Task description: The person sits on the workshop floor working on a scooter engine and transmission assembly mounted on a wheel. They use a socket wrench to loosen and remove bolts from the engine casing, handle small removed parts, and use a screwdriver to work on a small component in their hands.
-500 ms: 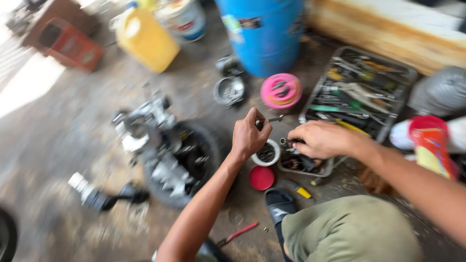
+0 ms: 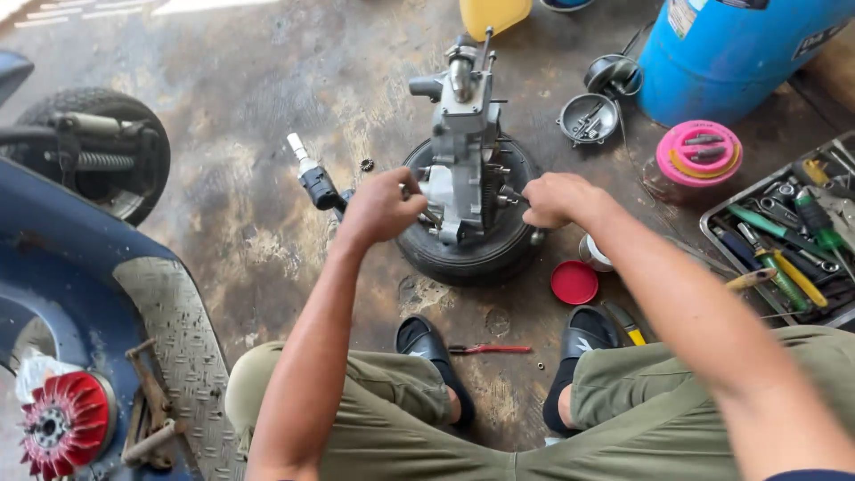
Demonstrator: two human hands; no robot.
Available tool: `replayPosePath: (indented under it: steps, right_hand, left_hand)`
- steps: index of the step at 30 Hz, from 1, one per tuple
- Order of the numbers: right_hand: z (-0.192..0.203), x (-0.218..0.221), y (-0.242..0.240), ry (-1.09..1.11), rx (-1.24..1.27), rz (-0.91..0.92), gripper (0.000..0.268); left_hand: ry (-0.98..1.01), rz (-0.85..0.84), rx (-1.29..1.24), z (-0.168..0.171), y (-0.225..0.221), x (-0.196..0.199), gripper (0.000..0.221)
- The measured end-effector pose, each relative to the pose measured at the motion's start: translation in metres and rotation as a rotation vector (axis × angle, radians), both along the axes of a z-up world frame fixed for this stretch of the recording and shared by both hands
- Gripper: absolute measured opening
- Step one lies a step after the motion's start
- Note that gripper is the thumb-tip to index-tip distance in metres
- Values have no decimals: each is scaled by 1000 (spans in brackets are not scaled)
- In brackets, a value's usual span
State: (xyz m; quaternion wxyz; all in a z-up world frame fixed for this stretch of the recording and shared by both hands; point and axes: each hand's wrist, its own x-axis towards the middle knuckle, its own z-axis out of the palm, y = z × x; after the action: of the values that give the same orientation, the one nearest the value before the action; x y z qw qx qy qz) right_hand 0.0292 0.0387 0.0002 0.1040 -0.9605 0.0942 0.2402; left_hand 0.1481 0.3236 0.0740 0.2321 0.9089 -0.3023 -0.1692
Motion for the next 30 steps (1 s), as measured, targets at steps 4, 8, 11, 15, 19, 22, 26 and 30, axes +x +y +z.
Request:
replayPosePath:
  steps: [4,8,11,15,19,22,26,30]
  right_hand:
    - [-49,-21,29,-2,470,-415,32]
    - [-88,-45,73,-467,911,-939,24]
    - [-114,-53,79,-577,926,-1063,25]
    - [-127,-54,78,-570,929,-1082,24]
    - [-121,-44,84,-560,967,-1095,23]
    - [-120,-39,91,-536,970,-1094,23]
    - [-128,-32,90,-549,1042,-1107,23]
    - [-130,-32,95,-538,1073,-1118,24]
  left_hand:
    - [35,78,-6,18,38,13,21]
    - [73,163,-53,-12,53,19,21]
    - [134,222,-68,-12,54,7,24]
    - [174,197,-18,-54,55,4,24]
    - [174,183,61,-68,59,0,19]
    - [204,180,125,-78,57,0,18]
    - [200,146,118,-77,51,0,19]
    - [223,139,138,-78,47,-3,20]
